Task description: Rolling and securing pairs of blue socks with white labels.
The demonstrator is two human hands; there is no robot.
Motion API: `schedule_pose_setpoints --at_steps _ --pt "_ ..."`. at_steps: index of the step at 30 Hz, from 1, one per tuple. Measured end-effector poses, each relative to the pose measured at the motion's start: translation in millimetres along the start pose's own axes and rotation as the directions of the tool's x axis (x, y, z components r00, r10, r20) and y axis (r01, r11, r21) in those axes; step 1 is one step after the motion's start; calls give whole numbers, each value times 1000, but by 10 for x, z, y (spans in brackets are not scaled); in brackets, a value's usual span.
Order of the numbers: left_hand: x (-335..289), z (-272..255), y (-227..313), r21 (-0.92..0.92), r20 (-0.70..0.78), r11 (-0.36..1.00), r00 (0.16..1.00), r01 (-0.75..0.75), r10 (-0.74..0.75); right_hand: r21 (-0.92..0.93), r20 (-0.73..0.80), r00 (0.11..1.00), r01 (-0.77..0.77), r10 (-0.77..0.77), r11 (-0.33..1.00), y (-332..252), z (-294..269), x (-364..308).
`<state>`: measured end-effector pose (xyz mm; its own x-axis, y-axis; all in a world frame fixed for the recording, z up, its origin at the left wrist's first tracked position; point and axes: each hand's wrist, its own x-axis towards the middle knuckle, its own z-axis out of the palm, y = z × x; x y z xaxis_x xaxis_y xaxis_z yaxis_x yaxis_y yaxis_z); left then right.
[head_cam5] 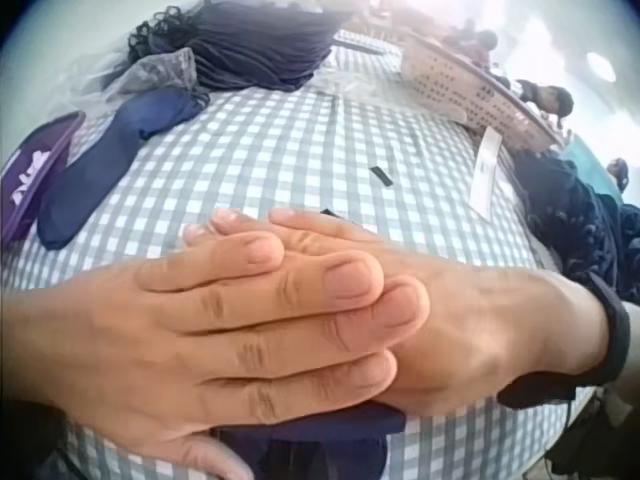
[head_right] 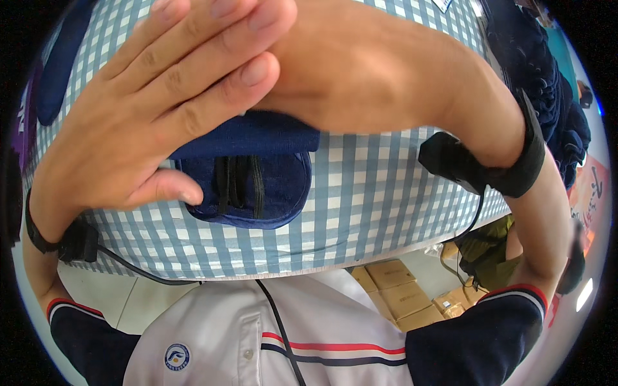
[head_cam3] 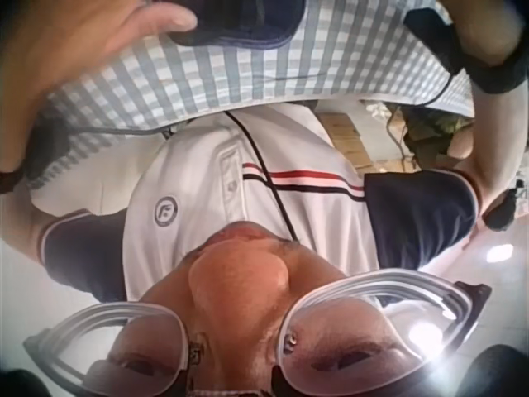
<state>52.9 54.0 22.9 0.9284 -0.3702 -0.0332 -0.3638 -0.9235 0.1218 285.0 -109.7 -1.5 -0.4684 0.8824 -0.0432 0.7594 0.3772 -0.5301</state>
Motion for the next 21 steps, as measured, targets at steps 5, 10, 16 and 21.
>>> schedule_pose_setpoints --at_steps 5,10,16,21 --pt "-28 138 -168 64 127 989 984 -136 127 508 -131 946 -192 296 840 -224 -424 655" --pt "-13 342 -40 -146 -195 980 975 -139 109 192 380 778 -596 501 780 -618 -1083 881" --pt "-77 366 98 -150 -259 982 963 -112 70 31 318 839 -476 443 879 -748 -1021 904" --pt "-267 379 156 -264 -217 959 975 -101 43 -553 -61 983 -177 172 814 -884 -300 563"
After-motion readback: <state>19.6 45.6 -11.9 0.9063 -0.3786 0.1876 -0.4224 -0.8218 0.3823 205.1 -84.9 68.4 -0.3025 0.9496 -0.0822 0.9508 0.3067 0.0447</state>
